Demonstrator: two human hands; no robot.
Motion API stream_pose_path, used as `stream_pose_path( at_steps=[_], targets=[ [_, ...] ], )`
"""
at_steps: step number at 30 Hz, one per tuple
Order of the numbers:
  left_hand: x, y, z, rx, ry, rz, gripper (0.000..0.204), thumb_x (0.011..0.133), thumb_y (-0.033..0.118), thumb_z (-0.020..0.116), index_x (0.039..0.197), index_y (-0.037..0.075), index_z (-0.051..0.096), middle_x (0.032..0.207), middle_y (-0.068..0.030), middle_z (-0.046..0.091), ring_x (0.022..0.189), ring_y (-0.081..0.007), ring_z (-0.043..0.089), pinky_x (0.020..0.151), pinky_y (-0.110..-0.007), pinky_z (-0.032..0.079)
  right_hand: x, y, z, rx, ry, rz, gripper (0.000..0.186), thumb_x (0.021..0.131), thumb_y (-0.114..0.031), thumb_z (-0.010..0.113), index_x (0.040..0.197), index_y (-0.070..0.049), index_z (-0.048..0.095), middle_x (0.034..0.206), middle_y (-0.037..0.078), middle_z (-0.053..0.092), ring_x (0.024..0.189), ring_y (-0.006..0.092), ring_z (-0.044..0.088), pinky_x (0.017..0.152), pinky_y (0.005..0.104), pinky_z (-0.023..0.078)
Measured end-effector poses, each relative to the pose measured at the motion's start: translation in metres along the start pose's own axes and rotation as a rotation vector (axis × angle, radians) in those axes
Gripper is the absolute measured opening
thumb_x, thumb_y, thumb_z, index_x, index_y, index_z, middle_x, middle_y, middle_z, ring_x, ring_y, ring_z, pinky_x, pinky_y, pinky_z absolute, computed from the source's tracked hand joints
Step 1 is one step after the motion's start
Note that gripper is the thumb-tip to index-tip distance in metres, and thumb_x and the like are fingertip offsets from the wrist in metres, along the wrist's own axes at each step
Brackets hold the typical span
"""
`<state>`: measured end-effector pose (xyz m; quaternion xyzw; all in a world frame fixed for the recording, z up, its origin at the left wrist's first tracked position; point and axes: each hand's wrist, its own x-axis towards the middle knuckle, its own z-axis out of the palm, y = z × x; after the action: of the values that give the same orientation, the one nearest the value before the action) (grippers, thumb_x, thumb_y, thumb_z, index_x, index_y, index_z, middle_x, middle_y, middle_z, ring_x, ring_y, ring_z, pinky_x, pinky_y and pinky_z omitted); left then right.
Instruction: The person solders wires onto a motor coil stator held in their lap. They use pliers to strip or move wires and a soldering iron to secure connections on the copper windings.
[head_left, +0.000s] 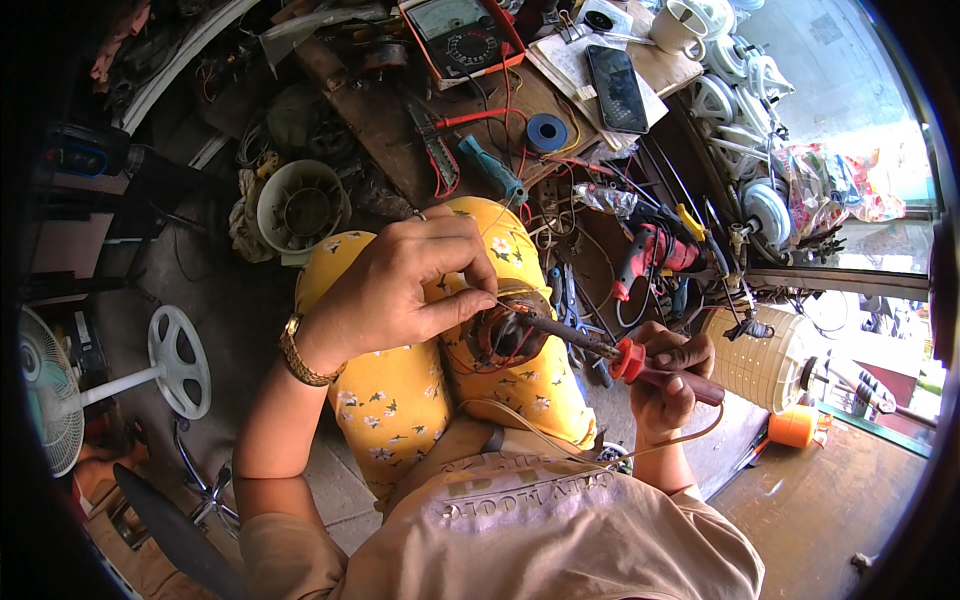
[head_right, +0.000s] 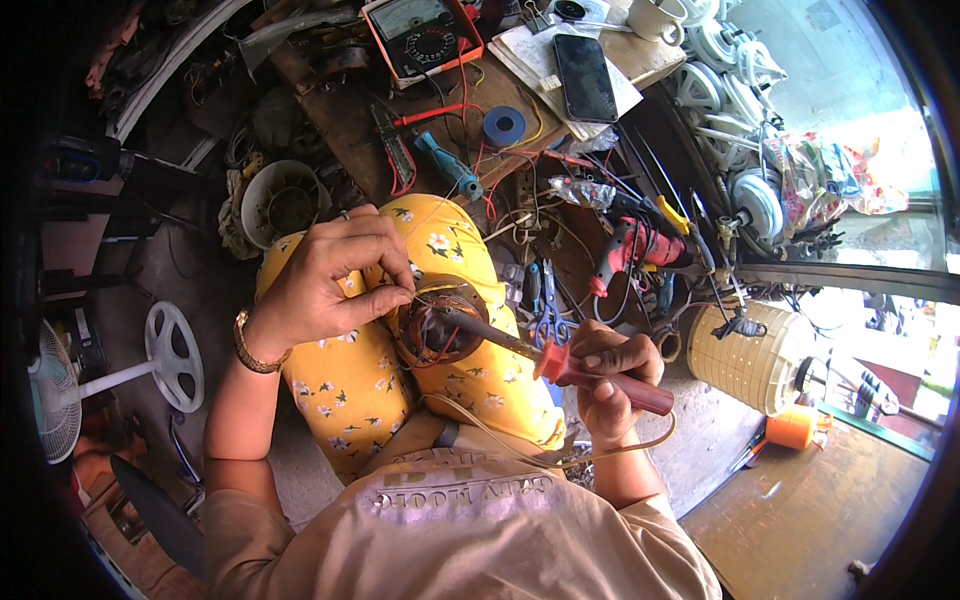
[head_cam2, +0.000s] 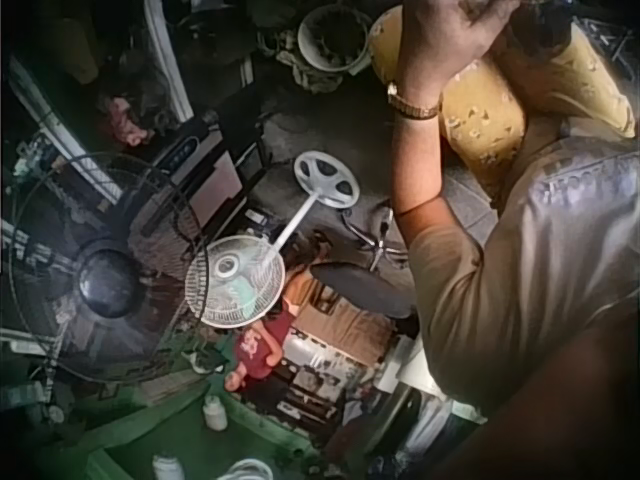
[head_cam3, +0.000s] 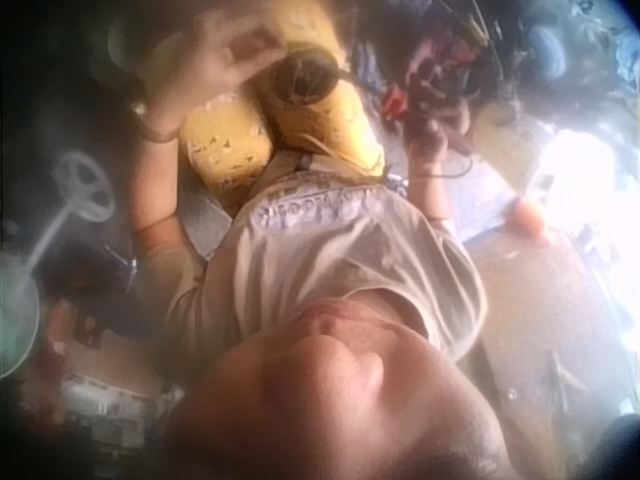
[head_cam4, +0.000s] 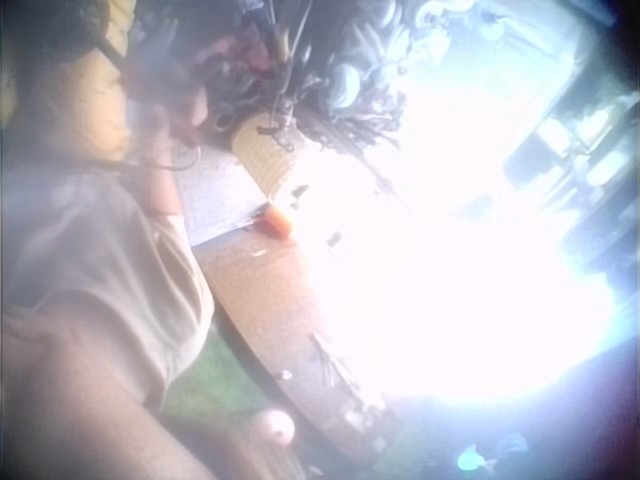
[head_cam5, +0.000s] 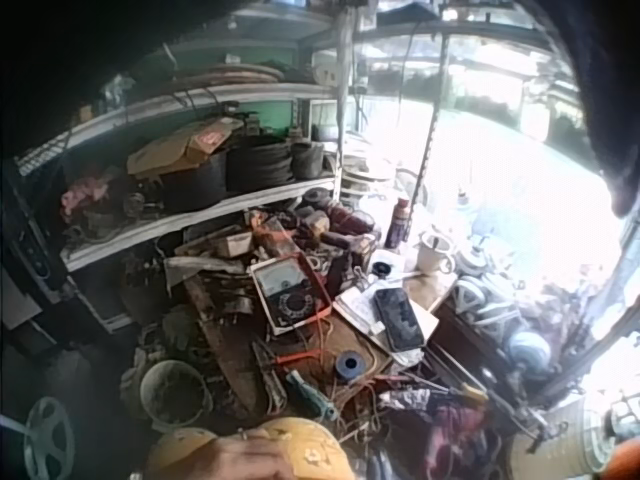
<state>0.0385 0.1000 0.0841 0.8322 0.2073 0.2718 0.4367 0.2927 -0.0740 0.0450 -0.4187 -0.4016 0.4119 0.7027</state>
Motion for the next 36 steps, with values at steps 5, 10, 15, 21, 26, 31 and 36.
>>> stream_pose_path(
  at_steps=[5, 10, 15, 21, 26, 31, 36],
  targets=[
    [-0.0001, -0.0005, 0.0000, -0.007, -0.006, -0.009, 0.016, 0.072, 0.007, 0.076, 0.075, 0.006, 0.061, 0.078, -0.0029, 0.063, 0.073, -0.0202, 0.060, 0.074, -0.033, 0.043, 0.0006, -0.0003, 0.0017, -0.001, 0.006, -0.002, 0.034, 0.078, -0.031, 0.072, 0.086, -0.006, 0.050, 0.071, 0.011, 0.057, 0.066, 0.0235, 0.049, 0.061, 0.0348, 0.046],
    [0.0008, -0.0005, 0.0008, -0.006, 0.000, -0.002, 0.016, 0.072, 0.007, 0.076, 0.075, 0.005, 0.061, 0.078, -0.0030, 0.063, 0.074, -0.0203, 0.060, 0.075, -0.033, 0.043, 0.0013, 0.0000, 0.0010, 0.007, -0.002, -0.004, 0.033, 0.079, -0.031, 0.071, 0.086, -0.007, 0.050, 0.072, 0.011, 0.058, 0.066, 0.0229, 0.049, 0.061, 0.0343, 0.046],
    [0.0006, -0.0015, 0.0007, 0.008, 0.003, 0.006, 0.016, 0.072, 0.008, 0.077, 0.075, 0.005, 0.061, 0.078, -0.0030, 0.063, 0.074, -0.0205, 0.060, 0.075, -0.033, 0.043, 0.0037, -0.0014, 0.0029, 0.005, -0.015, 0.001, 0.032, 0.079, -0.031, 0.071, 0.085, -0.007, 0.051, 0.072, 0.011, 0.060, 0.064, 0.0206, 0.050, 0.061, 0.0335, 0.046],
    [0.0011, -0.0004, 0.0018, -0.008, 0.008, -0.005, 0.017, 0.072, 0.007, 0.077, 0.075, 0.005, 0.061, 0.078, -0.0029, 0.063, 0.074, -0.0205, 0.059, 0.074, -0.033, 0.043, 0.0034, -0.0010, 0.0025, 0.005, 0.000, -0.001, 0.032, 0.079, -0.031, 0.071, 0.084, -0.007, 0.051, 0.070, 0.009, 0.059, 0.064, 0.0186, 0.048, 0.060, 0.0316, 0.044],
    [0.0016, -0.0006, 0.0028, -0.015, 0.012, 0.004, 0.017, 0.072, 0.007, 0.077, 0.075, 0.005, 0.061, 0.078, -0.0030, 0.063, 0.073, -0.0204, 0.058, 0.073, -0.032, 0.043, 0.0047, -0.0023, 0.0063, 0.015, 0.018, -0.007, 0.034, 0.079, -0.031, 0.073, 0.083, -0.006, 0.051, 0.069, 0.010, 0.058, 0.062, 0.0181, 0.045, 0.058, 0.0316, 0.040],
    [0.0015, -0.0004, 0.0031, -0.027, 0.011, -0.007, 0.017, 0.072, 0.007, 0.077, 0.074, 0.005, 0.060, 0.077, -0.0028, 0.063, 0.073, -0.0202, 0.058, 0.074, -0.033, 0.043, 0.0045, -0.0010, 0.0048, 0.002, 0.008, -0.005, 0.032, 0.079, -0.031, 0.072, 0.084, -0.008, 0.050, 0.068, 0.008, 0.057, 0.063, 0.0176, 0.045, 0.059, 0.0299, 0.041],
    [0.0018, -0.0001, 0.0034, -0.026, 0.011, 0.001, 0.017, 0.072, 0.007, 0.077, 0.074, 0.006, 0.060, 0.077, -0.0027, 0.063, 0.073, -0.0200, 0.059, 0.075, -0.033, 0.042, 0.0035, -0.0001, 0.0037, -0.001, 0.009, -0.013, 0.032, 0.079, -0.032, 0.072, 0.084, -0.008, 0.050, 0.069, 0.009, 0.058, 0.064, 0.0183, 0.047, 0.059, 0.0300, 0.041]
  ],
)
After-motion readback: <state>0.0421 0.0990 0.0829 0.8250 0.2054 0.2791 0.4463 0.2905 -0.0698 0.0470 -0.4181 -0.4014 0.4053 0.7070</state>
